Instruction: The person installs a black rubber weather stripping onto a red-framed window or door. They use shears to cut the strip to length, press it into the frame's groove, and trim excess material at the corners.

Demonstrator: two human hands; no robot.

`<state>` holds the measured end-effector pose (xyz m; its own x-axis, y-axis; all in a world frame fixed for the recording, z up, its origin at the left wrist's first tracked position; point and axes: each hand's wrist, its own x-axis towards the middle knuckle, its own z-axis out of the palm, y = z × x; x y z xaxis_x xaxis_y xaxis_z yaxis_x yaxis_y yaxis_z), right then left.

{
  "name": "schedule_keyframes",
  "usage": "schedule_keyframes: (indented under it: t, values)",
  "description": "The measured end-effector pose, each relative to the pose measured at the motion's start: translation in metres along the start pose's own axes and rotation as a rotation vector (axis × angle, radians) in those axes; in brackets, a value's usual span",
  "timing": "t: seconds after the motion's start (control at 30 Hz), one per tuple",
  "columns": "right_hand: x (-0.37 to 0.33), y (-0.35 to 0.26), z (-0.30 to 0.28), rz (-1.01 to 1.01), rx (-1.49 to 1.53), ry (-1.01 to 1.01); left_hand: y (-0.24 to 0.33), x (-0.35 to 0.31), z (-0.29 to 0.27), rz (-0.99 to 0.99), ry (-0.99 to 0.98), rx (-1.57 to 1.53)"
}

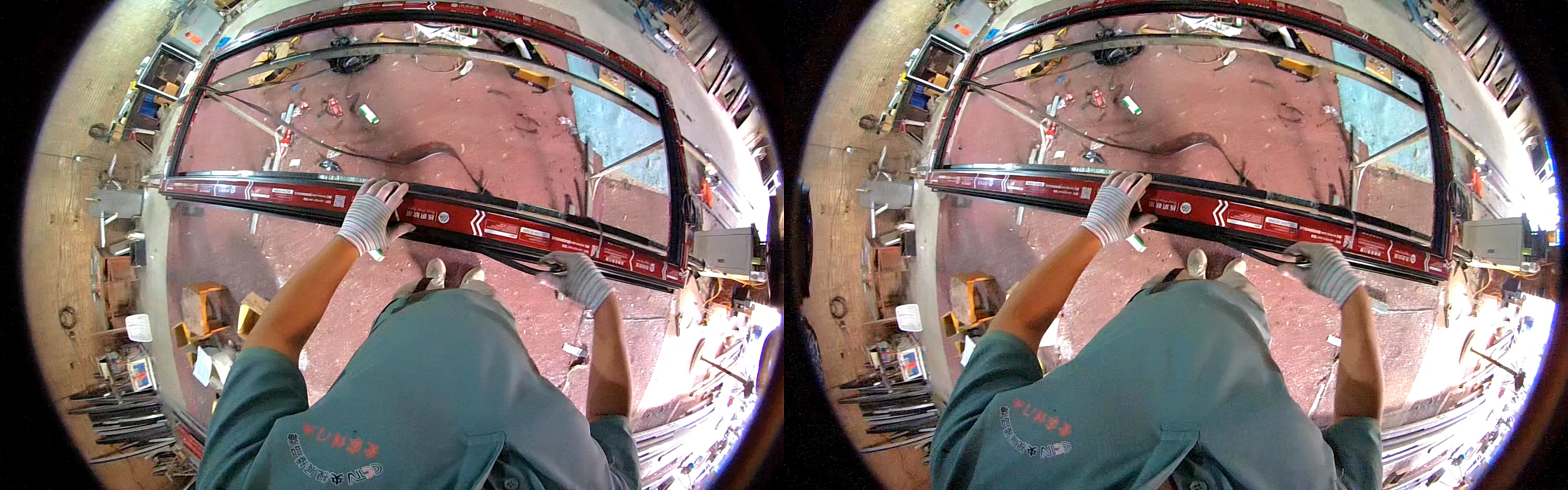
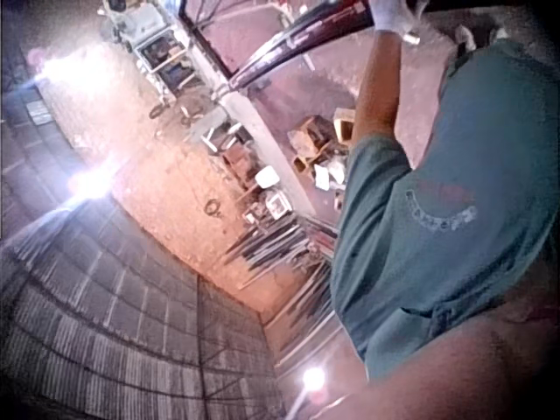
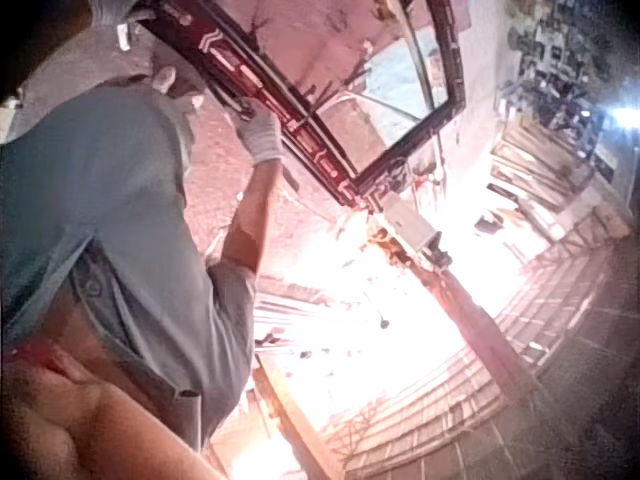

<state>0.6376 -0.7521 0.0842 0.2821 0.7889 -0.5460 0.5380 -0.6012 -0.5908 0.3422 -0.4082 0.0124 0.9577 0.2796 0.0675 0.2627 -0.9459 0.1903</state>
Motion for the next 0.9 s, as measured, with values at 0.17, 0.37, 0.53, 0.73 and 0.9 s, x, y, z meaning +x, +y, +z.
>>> schedule_keyframes:
  t: [0.17, 0.37, 0.53, 0.73, 0.9]
  values:
    - [0.017, 0.022, 0.021, -0.051, -0.142, 0.116, 0.002, 0.003, -0.002, -0.010, -0.005, 0.038]
    - [0.033, 0.023, 0.037, 0.126, -0.223, 0.223, 0.024, 0.013, 0.007, 0.037, 0.011, -0.022]
    - [0.044, 0.012, 0.047, 0.257, -0.365, 0.309, 0.050, 0.034, 0.014, 0.052, -0.034, -0.050]
    - [0.046, 0.011, 0.059, 0.266, -0.386, 0.424, 0.061, 0.040, 0.005, 0.006, -0.119, -0.037]
    - [0.044, 0.012, 0.061, 0.274, -0.399, 0.444, 0.066, 0.038, 0.010, 0.021, -0.034, 0.009]
